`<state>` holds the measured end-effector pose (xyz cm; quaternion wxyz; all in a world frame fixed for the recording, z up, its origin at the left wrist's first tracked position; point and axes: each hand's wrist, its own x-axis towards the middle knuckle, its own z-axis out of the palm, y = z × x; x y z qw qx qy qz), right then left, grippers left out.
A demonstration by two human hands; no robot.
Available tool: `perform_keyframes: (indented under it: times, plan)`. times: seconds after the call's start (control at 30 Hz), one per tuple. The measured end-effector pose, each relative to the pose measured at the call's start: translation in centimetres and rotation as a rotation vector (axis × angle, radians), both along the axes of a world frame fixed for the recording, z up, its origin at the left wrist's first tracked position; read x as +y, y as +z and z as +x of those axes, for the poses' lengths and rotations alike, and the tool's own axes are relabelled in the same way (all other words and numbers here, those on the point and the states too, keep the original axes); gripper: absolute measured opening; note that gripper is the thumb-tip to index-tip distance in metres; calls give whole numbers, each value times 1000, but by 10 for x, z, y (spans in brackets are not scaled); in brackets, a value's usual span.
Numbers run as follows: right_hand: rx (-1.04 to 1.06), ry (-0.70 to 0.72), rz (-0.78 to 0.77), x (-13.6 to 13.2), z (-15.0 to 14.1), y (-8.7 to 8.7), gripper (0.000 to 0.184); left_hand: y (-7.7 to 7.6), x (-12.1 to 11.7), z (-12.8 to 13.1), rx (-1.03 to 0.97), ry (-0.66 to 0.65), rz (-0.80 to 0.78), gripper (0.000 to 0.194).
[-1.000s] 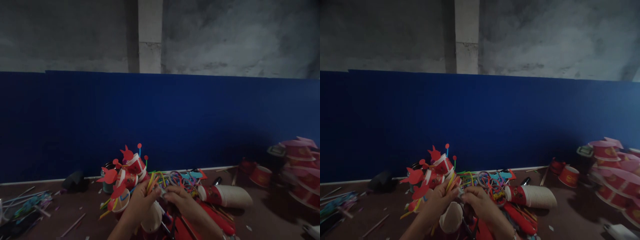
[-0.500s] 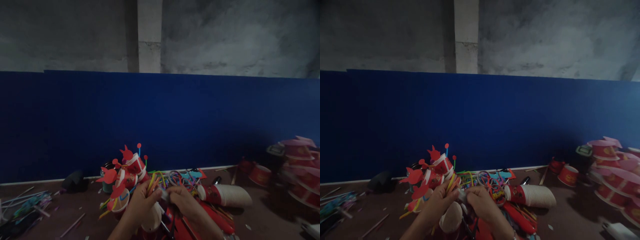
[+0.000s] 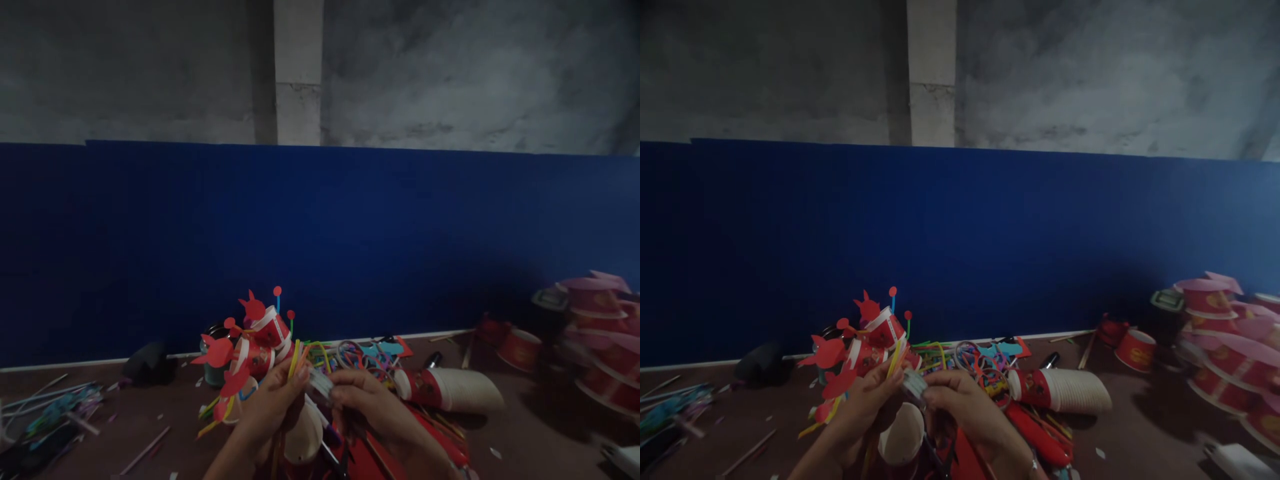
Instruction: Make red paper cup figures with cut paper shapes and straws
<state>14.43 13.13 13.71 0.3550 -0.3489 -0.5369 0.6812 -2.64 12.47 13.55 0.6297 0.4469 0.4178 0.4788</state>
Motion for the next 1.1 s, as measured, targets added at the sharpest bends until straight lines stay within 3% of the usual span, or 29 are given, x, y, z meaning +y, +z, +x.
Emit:
perform_keyframes:
  times: [0.43, 0.8, 1.1]
  plan:
    - [-3, -80, 35, -3, -3, 4, 29, 4, -1, 1, 96, -46, 74, 56]
    - [34, 119, -38, -4, 2, 12, 26, 0, -2, -2, 74, -41, 46, 52]
    - [2, 99, -72, -3, 3, 12, 29, -1, 0, 4, 85, -25, 72, 55]
